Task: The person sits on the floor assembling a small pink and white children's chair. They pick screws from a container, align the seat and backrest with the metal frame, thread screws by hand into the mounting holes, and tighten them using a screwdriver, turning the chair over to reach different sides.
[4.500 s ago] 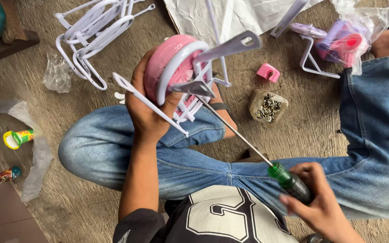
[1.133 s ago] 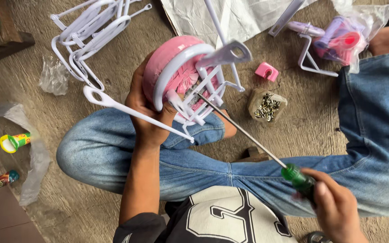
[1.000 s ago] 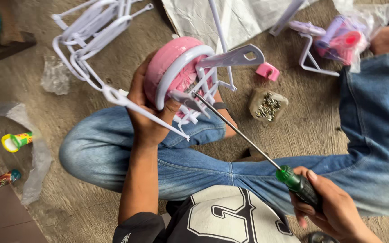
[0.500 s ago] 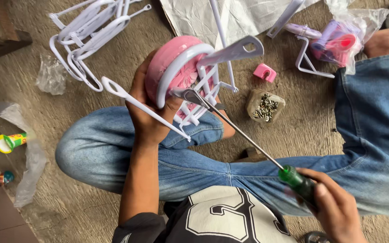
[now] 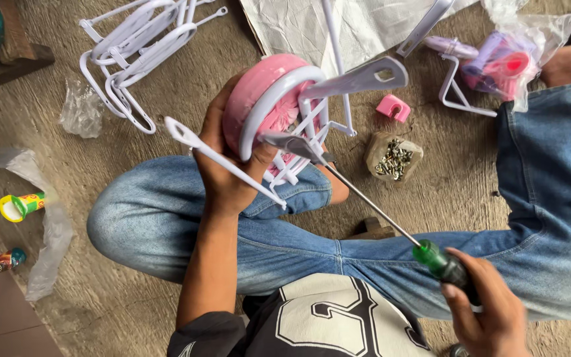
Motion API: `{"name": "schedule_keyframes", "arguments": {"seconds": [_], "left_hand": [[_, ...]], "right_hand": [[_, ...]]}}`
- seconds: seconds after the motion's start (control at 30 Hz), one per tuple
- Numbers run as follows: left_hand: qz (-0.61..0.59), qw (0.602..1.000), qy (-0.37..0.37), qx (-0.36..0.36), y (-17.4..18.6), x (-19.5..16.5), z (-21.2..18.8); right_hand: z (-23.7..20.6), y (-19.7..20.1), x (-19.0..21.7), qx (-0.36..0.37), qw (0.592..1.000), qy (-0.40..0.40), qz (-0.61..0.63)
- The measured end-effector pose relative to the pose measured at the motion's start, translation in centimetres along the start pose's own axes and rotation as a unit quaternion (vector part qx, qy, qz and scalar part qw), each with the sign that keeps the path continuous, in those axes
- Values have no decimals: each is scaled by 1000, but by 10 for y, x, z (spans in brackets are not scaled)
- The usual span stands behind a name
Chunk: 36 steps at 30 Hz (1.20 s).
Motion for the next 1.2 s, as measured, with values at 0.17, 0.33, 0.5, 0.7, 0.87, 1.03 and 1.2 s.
{"name": "schedule_keyframes", "arguments": {"seconds": [0.17, 0.33, 0.5, 0.7, 0.87, 1.03, 1.2], "left_hand": [[56, 998, -3, 2, 3, -1, 2], [52, 999, 1, -16, 9, -4, 2], [65, 998, -18, -9, 5, -6, 2], [49, 999, -3, -8, 5, 1, 4], [30, 999, -7, -14, 11, -1, 4], [77, 996, -25, -19, 10, -7, 1], [26, 1000, 0, 6, 4, -5, 1]], "right_hand": [[-3, -28, -28, 205, 746, -101, 626], [0, -27, -29, 249, 880, -153, 374], [9, 7, 24, -11, 990, 141, 20], [21, -43, -23, 203, 839, -60, 502], [21, -38, -36, 234, 836, -103, 486], [14, 16, 35, -103, 964, 231, -79], [17, 10, 11, -46, 992, 100, -60]]}}
Point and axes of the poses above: each hand's wrist, its own z-axis towards the middle knuckle, its own y-axis out of the back of the hand, x = y × z, the point moved 7 cm from there along z, towards the middle knuckle, and after that the axes turned 6 degrees about x, right-handed, at the moved point
